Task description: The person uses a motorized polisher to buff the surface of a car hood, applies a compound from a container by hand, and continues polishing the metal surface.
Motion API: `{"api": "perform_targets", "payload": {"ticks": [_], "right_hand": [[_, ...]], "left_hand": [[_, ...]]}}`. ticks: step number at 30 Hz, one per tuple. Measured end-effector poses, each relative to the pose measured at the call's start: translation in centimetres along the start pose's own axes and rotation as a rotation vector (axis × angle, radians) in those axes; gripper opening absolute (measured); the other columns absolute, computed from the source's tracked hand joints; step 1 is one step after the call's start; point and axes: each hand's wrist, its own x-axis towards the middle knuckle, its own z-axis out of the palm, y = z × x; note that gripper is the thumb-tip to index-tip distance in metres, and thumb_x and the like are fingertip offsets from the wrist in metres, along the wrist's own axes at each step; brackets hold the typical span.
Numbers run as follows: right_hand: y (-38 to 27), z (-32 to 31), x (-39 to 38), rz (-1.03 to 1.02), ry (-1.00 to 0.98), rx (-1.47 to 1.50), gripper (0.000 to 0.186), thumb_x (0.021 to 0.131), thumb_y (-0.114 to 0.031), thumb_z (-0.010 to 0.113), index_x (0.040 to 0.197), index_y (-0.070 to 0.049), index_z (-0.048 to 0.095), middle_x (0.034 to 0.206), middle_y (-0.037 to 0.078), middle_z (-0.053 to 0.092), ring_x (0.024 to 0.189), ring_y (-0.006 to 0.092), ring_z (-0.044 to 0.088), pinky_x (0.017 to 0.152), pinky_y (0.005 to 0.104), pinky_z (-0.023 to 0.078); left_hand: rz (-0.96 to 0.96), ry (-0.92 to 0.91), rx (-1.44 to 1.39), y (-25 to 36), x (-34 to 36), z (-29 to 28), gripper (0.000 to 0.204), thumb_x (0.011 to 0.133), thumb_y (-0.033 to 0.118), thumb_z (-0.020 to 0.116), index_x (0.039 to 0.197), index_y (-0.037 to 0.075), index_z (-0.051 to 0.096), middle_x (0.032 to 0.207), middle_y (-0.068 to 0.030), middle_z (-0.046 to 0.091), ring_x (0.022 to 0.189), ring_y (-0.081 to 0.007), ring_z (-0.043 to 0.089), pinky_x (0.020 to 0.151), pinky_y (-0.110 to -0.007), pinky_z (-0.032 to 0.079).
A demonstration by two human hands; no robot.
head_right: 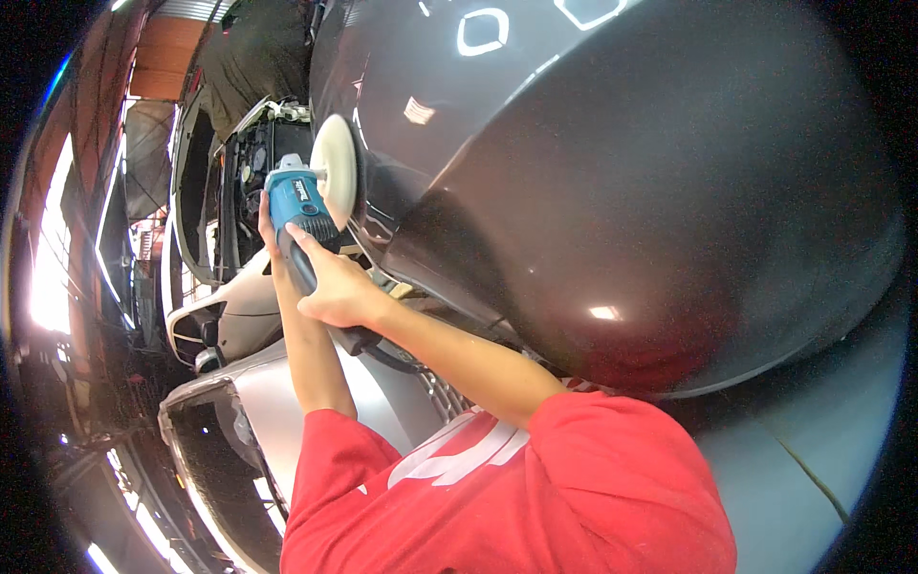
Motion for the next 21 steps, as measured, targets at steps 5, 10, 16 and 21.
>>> {"api": "perform_targets", "payload": {"ticks": [5, 10, 16, 21], "right_hand": [[0.1, -1.6, 2.7, -0.079, -0.027, 0.039, 0.101, 0.07, -0.015, 0.074, 0.158, -0.005, 0.026, 0.145, 0.031, 0.046, 0.134, 0.0346, 0.048, 0.111, 0.0353, 0.038], [-2.9, -5.6, 4.0, -0.204, 0.141, -0.059, 0.098, 0.073, -0.008, 0.074, 0.158, -0.002, 0.026, 0.14, 0.024, 0.05, 0.113, 0.0264, 0.06, 0.099, 0.0336, 0.048], [-7.0, -9.7, 2.7, -0.349, 0.408, -0.096, 0.095, 0.078, 0.001, 0.072, 0.159, -0.003, 0.023, 0.113, 0.015, 0.062, 0.08, 0.017, 0.064, 0.066, 0.0319, 0.055], [-10.0, -11.5, 0.1, -0.34, 0.528, 0.008, 0.099, 0.079, -0.002, 0.073, 0.16, -0.006, 0.018, 0.1, 0.011, 0.064, 0.076, 0.0152, 0.063, 0.063, 0.0313, 0.056]], "left_hand": [[0.059, 0.07, -0.005, 0.0, 1.4, 1.0, 0.067, 0.098, 0.055, 0.047, 0.142, 0.004, 0.049, 0.124, -0.0225, 0.064, 0.104, -0.0361, 0.067, 0.093, -0.051, 0.056], [-0.006, -0.121, -0.031, 2.8, 5.5, 9.2, 0.066, 0.096, 0.057, 0.051, 0.136, 0.004, 0.055, 0.117, -0.0206, 0.068, 0.097, -0.0325, 0.07, 0.087, -0.047, 0.059], [0.069, -0.386, 0.031, 5.4, 13.0, 19.7, 0.058, 0.096, 0.052, 0.056, 0.126, 0.003, 0.062, 0.109, -0.0164, 0.07, 0.091, -0.0282, 0.071, 0.085, -0.042, 0.059], [0.112, -0.7, 0.033, 7.3, 10.5, 29.3, 0.051, 0.097, 0.047, 0.054, 0.125, 0.004, 0.059, 0.1, -0.0171, 0.069, 0.082, -0.0298, 0.069, 0.077, -0.041, 0.058]]}}
